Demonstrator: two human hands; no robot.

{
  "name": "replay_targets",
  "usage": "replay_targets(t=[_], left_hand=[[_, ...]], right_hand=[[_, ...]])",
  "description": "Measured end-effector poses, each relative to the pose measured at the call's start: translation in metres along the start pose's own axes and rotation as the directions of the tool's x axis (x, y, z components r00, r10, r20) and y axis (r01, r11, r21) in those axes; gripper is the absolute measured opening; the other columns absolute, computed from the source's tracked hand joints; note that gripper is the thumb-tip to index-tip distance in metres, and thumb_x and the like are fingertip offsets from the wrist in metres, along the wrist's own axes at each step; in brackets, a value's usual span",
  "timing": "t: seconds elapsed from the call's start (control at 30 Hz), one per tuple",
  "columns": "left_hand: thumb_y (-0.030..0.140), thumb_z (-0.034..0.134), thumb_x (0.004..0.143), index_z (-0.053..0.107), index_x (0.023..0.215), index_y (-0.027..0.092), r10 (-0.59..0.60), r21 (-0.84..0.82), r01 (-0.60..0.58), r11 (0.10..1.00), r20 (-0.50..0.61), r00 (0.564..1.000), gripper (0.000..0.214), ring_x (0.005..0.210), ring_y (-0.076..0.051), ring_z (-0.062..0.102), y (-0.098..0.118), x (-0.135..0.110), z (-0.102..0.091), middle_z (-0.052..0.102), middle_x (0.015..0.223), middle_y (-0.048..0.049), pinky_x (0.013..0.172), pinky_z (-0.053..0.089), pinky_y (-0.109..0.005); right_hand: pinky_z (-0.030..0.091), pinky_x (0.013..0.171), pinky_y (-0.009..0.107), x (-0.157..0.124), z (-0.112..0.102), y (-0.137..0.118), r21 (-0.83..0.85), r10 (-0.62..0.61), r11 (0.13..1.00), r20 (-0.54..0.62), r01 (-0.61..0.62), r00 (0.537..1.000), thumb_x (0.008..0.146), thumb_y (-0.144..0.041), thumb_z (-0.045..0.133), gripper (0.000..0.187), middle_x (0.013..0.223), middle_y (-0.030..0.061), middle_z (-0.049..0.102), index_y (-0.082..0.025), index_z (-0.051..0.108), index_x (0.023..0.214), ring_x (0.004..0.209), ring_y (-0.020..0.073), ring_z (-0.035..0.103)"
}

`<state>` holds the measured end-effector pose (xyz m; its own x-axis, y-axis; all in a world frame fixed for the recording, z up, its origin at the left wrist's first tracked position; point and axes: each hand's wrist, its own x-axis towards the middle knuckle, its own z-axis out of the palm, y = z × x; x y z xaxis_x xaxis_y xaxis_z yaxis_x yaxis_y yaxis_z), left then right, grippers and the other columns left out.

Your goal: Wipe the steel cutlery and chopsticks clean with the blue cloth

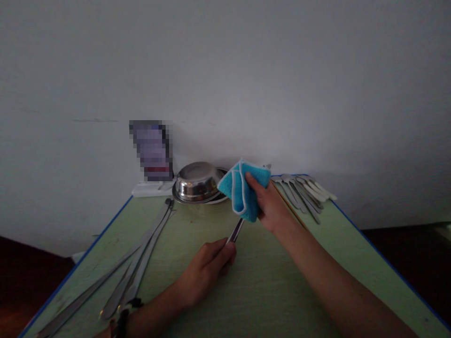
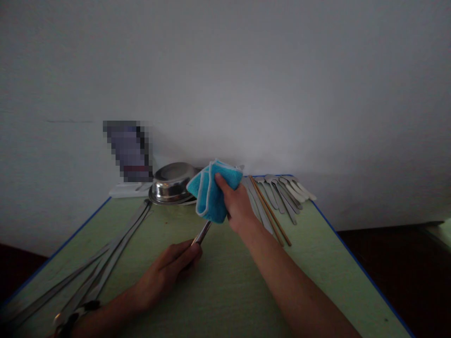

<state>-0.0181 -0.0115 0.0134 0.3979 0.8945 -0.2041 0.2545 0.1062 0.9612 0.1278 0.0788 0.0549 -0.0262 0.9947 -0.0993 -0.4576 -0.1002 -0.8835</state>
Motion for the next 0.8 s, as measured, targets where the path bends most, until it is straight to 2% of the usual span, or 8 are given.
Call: replay_targets(t=[0.07,0.13,0.23,0.33,0.43,0.47,0.6,0.8], left_hand=[[0.048,0.038,0.089,0.045,0.063,0.017,-0.004,0.008,0.004,1.000,0.003,1.000,0.041,0.052,-0.009,0.034,0.000,0.000,0.000,0.039,0.056,0.0051,0.049,0.028,-0.022],[0.048,0.039,0.089,0.045,0.064,0.017,-0.009,-0.027,0.009,1.000,0.002,1.000,0.041,0.052,-0.009,0.034,-0.001,0.000,0.001,0.038,0.057,0.0050,0.049,0.027,-0.022],[0.050,0.043,0.086,0.044,0.065,0.017,-0.026,-0.133,0.022,0.991,-0.022,0.999,0.039,0.052,-0.008,0.032,-0.001,0.001,0.002,0.036,0.059,0.0052,0.048,0.026,-0.022],[0.049,0.044,0.086,0.044,0.065,0.017,-0.036,-0.216,0.019,0.976,-0.077,0.996,0.038,0.051,-0.008,0.030,-0.002,0.002,0.002,0.034,0.058,0.0056,0.046,0.025,-0.021],[0.048,0.043,0.086,0.044,0.065,0.017,-0.025,-0.232,0.001,0.973,-0.102,0.994,0.038,0.049,-0.008,0.030,-0.003,0.002,0.000,0.033,0.056,0.0058,0.045,0.024,-0.021],[0.048,0.043,0.086,0.044,0.064,0.017,-0.019,-0.229,-0.004,0.974,-0.099,0.995,0.038,0.048,-0.008,0.030,-0.003,0.003,0.000,0.033,0.055,0.0059,0.044,0.024,-0.021],[0.049,0.044,0.085,0.043,0.062,0.017,-0.010,-0.203,-0.006,0.979,-0.080,0.997,0.040,0.049,-0.008,0.030,-0.002,0.002,0.001,0.033,0.055,0.0057,0.045,0.024,-0.021],[0.053,0.044,0.084,0.044,0.064,0.017,-0.032,-0.168,0.023,0.986,-0.054,0.998,0.041,0.051,-0.009,0.032,0.000,0.001,0.003,0.036,0.058,0.0053,0.047,0.027,-0.021]], right_hand=[[0.053,0.077,0.037,0.002,-0.001,-0.002,0.004,0.037,0.999,-0.044,-0.037,0.998,0.071,-0.043,0.064,0.028,0.086,0.0032,0.071,-0.022,0.064,0.088,0.084,0.0204,0.066],[0.052,0.079,0.038,0.003,-0.001,-0.004,0.055,0.111,0.992,-0.009,-0.111,0.994,0.073,-0.039,0.060,0.022,0.085,0.0033,0.071,-0.021,0.063,0.087,0.088,0.0210,0.065],[0.049,0.084,0.038,0.001,-0.005,-0.008,0.087,0.176,0.977,0.182,-0.194,0.967,0.068,-0.024,0.061,0.019,0.088,0.0024,0.070,-0.019,0.061,0.086,0.092,0.0210,0.063],[0.046,0.090,0.036,0.000,-0.012,-0.012,0.001,0.176,0.982,0.371,-0.189,0.912,0.058,-0.012,0.067,0.031,0.092,0.0024,0.070,-0.017,0.061,0.088,0.093,0.0201,0.062],[0.046,0.091,0.037,0.000,-0.019,-0.015,-0.088,0.201,0.980,0.445,-0.180,0.873,0.056,-0.011,0.071,0.039,0.098,0.0049,0.068,-0.016,0.061,0.094,0.094,0.0198,0.062],[0.046,0.091,0.038,0.001,-0.021,-0.016,-0.103,0.199,0.980,0.437,-0.171,0.877,0.057,-0.013,0.073,0.041,0.100,0.0054,0.068,-0.016,0.061,0.096,0.094,0.0199,0.062],[0.047,0.091,0.040,0.004,-0.022,-0.016,-0.098,0.132,0.989,0.311,-0.107,0.941,0.058,-0.021,0.076,0.041,0.103,0.0058,0.068,-0.019,0.062,0.096,0.098,0.0215,0.062],[0.049,0.088,0.041,0.005,-0.014,-0.007,-0.020,0.144,0.990,0.090,-0.143,0.985,0.065,-0.039,0.072,0.038,0.100,0.0066,0.069,-0.020,0.062,0.096,0.092,0.0211,0.065]])
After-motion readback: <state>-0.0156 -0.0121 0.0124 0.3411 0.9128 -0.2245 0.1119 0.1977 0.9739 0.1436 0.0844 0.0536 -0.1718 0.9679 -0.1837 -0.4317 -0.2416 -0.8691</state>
